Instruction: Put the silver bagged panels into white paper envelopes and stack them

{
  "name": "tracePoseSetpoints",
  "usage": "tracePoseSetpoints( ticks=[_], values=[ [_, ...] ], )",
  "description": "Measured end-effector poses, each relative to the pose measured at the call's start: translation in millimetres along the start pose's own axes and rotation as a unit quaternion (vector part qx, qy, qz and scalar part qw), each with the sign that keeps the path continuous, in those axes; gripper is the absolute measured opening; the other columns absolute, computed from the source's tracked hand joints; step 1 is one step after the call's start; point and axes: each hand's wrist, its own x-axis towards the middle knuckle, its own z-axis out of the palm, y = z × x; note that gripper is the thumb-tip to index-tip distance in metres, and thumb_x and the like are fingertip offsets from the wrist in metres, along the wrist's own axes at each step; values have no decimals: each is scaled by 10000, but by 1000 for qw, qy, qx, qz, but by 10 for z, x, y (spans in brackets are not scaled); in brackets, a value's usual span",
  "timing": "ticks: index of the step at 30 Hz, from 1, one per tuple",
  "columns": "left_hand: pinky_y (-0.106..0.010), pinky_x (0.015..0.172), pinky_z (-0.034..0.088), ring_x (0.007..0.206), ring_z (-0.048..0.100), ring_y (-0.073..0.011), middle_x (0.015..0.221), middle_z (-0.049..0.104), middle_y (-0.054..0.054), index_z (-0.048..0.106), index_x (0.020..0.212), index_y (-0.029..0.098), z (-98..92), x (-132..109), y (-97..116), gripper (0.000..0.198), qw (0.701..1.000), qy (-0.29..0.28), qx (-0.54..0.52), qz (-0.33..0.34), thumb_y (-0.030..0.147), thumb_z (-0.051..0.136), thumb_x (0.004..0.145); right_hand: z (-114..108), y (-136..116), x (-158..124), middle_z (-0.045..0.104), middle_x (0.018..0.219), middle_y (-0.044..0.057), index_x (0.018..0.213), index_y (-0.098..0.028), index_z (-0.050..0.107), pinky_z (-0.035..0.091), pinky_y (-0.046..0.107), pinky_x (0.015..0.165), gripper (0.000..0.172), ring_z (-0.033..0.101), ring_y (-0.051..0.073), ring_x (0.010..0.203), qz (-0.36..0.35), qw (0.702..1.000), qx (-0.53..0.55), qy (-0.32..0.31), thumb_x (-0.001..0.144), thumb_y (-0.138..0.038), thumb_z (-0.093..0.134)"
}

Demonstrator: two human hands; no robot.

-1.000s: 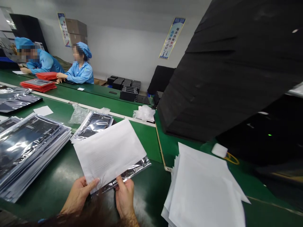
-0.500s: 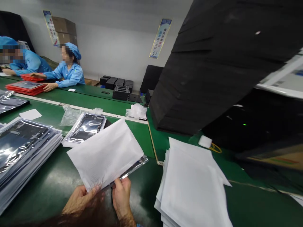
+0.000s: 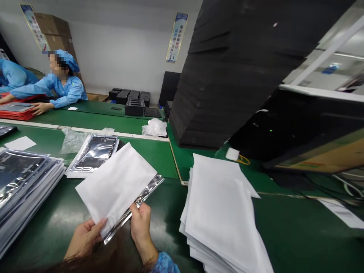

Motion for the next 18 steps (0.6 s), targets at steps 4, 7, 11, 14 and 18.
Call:
tracePoseSetpoints(
  ticks=[4,7,11,14,18],
  values=[
    [-314,760,645,782,780,-262,805,844,-42,868,904,219,41,-27,-10,494,1000,-15,-2,17,656,864,674,-9,5,13,797,719,-8,777,-211,790,557,353,868,177,722,242,873,2,999,15,39,704,-362,846],
    [-362,828,662,885,791,-300,885,857,-62,873,920,213,80,-27,-45,508,1000,-14,-19,13,632,899,633,-20,-29,14,795,712,-5,758,-219,789,557,322,774,175,716,223,798,28,998,28,38,695,-370,851],
    [-457,805,673,831,801,-370,782,841,-108,865,795,209,11,-6,-174,519,1000,-9,10,14,683,892,583,-43,-115,62,776,654,7,752,-185,800,532,298,637,245,685,197,652,86,996,21,-18,635,-379,892],
    [-536,818,655,800,803,-441,705,823,-129,833,730,255,-49,0,-334,550,999,10,34,-4,750,877,495,-53,-132,117,793,700,19,746,-181,793,523,290,609,256,675,187,638,71,997,30,9,623,-385,886],
    [-534,886,623,832,803,-463,704,828,-116,793,694,305,19,-29,-526,584,999,49,-3,-20,794,873,385,-58,-42,156,794,720,10,724,-201,779,550,306,663,195,700,206,715,19,996,38,79,628,-361,837]
  ],
)
